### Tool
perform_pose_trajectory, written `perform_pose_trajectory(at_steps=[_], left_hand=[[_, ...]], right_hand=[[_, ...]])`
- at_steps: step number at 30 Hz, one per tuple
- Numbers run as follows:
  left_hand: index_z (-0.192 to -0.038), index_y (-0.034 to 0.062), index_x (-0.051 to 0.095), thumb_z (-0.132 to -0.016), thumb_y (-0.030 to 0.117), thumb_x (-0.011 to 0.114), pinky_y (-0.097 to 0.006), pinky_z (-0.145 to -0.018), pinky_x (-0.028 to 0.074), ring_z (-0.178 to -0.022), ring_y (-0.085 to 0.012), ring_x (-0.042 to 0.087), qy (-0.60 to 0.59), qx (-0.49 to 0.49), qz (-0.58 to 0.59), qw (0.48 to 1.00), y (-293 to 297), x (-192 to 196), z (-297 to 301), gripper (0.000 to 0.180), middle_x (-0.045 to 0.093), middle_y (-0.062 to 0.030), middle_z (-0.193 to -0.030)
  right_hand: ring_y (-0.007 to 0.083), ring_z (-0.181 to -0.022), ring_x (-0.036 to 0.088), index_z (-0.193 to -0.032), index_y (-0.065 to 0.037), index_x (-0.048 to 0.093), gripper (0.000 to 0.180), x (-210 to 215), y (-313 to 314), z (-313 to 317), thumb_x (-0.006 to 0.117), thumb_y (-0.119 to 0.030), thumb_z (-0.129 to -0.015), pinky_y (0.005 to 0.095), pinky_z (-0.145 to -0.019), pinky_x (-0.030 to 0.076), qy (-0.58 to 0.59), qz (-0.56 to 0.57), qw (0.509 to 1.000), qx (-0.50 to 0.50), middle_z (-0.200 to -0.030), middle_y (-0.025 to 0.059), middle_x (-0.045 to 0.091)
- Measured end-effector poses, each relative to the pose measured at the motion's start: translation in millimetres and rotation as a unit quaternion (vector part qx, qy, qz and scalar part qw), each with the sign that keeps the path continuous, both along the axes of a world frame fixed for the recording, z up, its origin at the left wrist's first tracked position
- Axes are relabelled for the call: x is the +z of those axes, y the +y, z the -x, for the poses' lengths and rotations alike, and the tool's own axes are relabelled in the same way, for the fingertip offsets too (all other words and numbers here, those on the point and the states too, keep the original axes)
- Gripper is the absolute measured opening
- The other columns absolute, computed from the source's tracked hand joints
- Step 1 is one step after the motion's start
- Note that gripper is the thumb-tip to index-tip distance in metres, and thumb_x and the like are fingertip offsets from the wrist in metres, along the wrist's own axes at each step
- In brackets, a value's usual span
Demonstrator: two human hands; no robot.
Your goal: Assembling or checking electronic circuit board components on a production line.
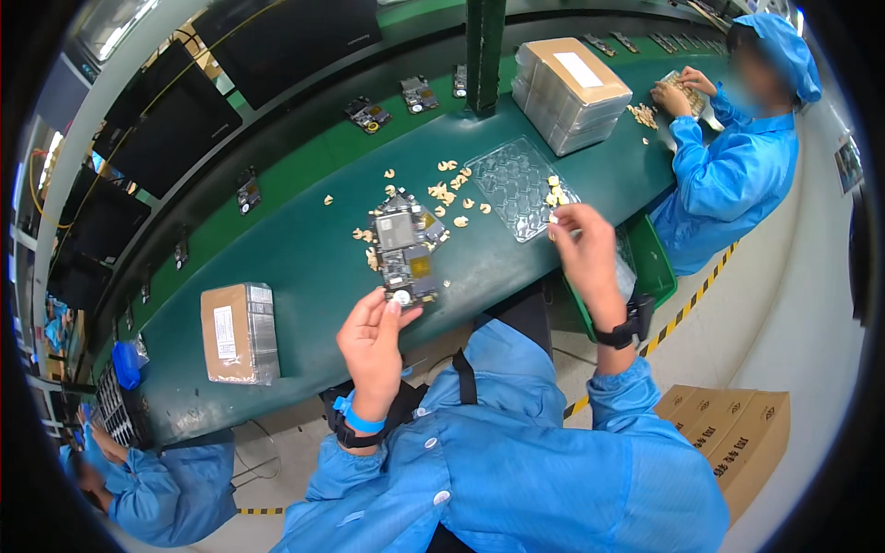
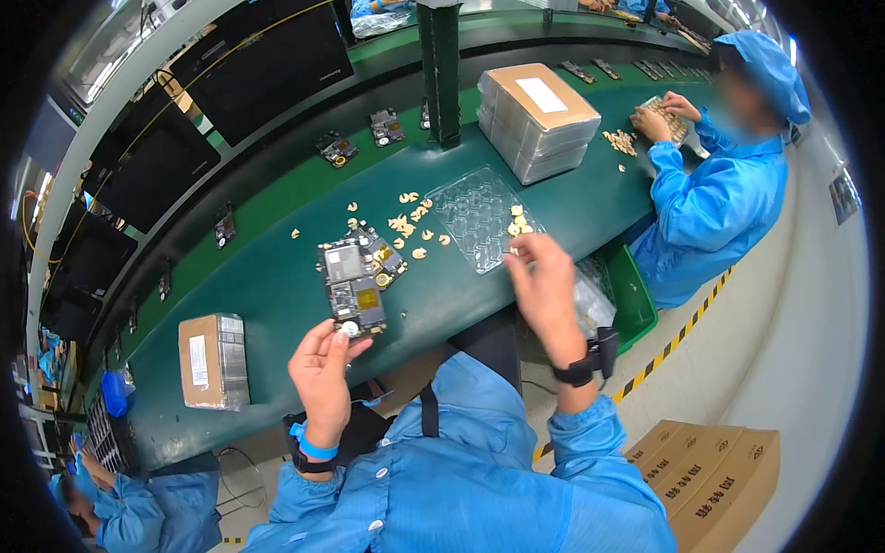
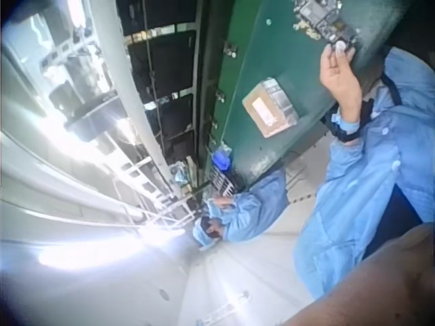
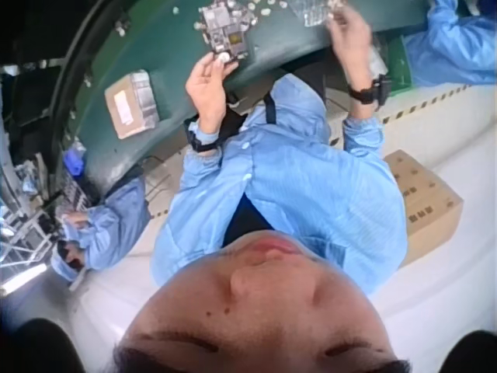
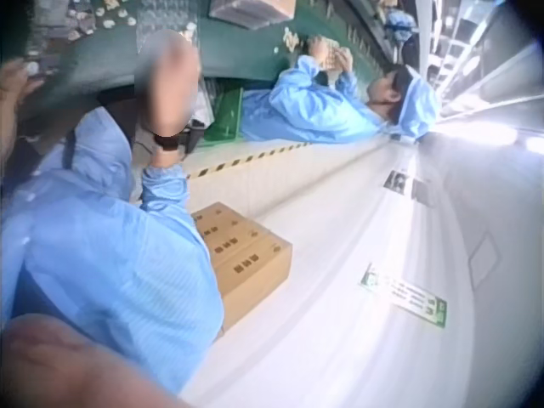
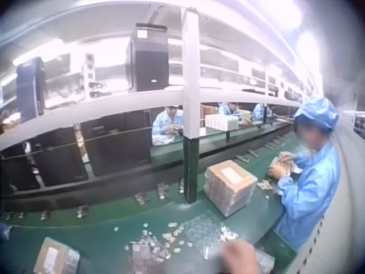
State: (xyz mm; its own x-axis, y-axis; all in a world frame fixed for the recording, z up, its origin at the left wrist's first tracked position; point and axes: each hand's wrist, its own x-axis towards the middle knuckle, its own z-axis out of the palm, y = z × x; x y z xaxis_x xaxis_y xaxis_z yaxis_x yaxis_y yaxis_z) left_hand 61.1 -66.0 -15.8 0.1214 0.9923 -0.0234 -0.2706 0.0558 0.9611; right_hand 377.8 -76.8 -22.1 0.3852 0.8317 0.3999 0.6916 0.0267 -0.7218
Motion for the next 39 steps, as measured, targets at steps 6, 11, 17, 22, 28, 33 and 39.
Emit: perform_pose_trajectory(at_steps=[6, 11, 17, 22, 28, 33, 39], left_hand=[[-0.131, -0.01, 0.057, -0.108, 0.005, 0.055, -0.036, -0.091, 0.064, -0.104, -0.0205, 0.072, 0.073, 0.049, -0.023, 0.996, 7.2, 5.2, 10.6, 0.028, 0.071, -0.0153, -0.117], [-0.135, -0.0073, 0.059, -0.109, 0.006, 0.055, -0.032, -0.09, 0.061, -0.104, -0.0168, 0.071, 0.109, 0.07, -0.073, 0.989, 0.7, 33.6, 7.1, 0.03, 0.073, -0.014, -0.113], [-0.113, -0.0067, 0.071, -0.101, -0.001, 0.063, -0.026, -0.082, 0.054, -0.096, -0.0137, 0.068, 0.246, -0.047, -0.212, 0.945, -1.6, 34.8, 3.1, 0.016, 0.072, -0.013, -0.108], [-0.105, -0.0056, 0.072, -0.093, 0.001, 0.071, -0.033, -0.075, 0.057, -0.084, -0.0268, 0.073, 0.219, -0.024, -0.226, 0.949, -2.7, 41.8, 4.8, 0.013, 0.074, -0.0184, -0.098], [-0.096, -0.0069, 0.071, -0.096, 0.0, 0.07, -0.034, -0.067, 0.054, -0.075, -0.0273, 0.07, 0.238, -0.011, -0.199, 0.951, -11.4, 49.4, 25.4, 0.007, 0.072, -0.0186, -0.089], [-0.094, -0.007, 0.071, -0.096, 0.001, 0.07, -0.033, -0.068, 0.054, -0.075, -0.0269, 0.07, 0.244, 0.004, -0.233, 0.942, -10.7, 47.0, 33.6, 0.008, 0.073, -0.0182, -0.087], [-0.095, -0.0069, 0.072, -0.096, 0.001, 0.07, -0.033, -0.069, 0.055, -0.076, -0.0245, 0.072, 0.247, -0.019, -0.216, 0.945, -10.4, 49.2, 37.3, 0.008, 0.074, -0.017, -0.088]], right_hand=[[0.0335, -0.084, 0.067, -0.104, 0.0, 0.072, 0.016, -19.0, 1.7, -46.2, 0.073, -0.001, -0.089, 0.0413, -0.075, 0.054, -0.103, 0.024, 0.994, 0.0, -0.097, 0.0142, 0.066], [0.0297, -0.081, 0.069, -0.106, 0.0, 0.074, 0.015, -6.8, 1.2, -35.9, 0.071, -0.003, -0.092, 0.0398, -0.074, 0.054, -0.131, -0.033, 0.991, -0.007, -0.093, 0.0138, 0.068], [0.0119, -0.075, 0.071, -0.108, 0.007, 0.075, 0.014, 51.8, -21.2, 76.6, 0.072, 0.0, -0.097, 0.0267, -0.065, 0.058, 0.412, 0.063, 0.89, 0.186, -0.093, 0.0124, 0.077], [0.0106, -0.078, 0.071, -0.111, 0.006, 0.076, 0.016, 63.5, -20.7, 134.0, 0.073, -0.001, -0.097, 0.0243, -0.067, 0.059, 0.438, 0.109, 0.847, 0.28, -0.096, 0.0088, 0.076], [0.0107, -0.079, 0.071, -0.108, 0.005, 0.076, 0.014, 65.3, -19.3, 150.3, 0.073, -0.001, -0.095, 0.0234, -0.067, 0.056, 0.348, 0.103, 0.88, 0.307, -0.094, 0.0091, 0.073], [0.0106, -0.076, 0.069, -0.103, 0.004, 0.076, 0.013, 65.2, -16.3, 156.9, 0.075, -0.002, -0.092, 0.0245, -0.066, 0.055, 0.273, 0.088, 0.9, 0.328, -0.088, 0.0093, 0.073], [0.0093, -0.07, 0.063, -0.095, 0.005, 0.073, 0.008, 64.1, -17.3, 160.8, 0.075, 0.0, -0.088, 0.0249, -0.063, 0.051, 0.273, 0.081, 0.904, 0.319, -0.083, 0.0069, 0.069]])
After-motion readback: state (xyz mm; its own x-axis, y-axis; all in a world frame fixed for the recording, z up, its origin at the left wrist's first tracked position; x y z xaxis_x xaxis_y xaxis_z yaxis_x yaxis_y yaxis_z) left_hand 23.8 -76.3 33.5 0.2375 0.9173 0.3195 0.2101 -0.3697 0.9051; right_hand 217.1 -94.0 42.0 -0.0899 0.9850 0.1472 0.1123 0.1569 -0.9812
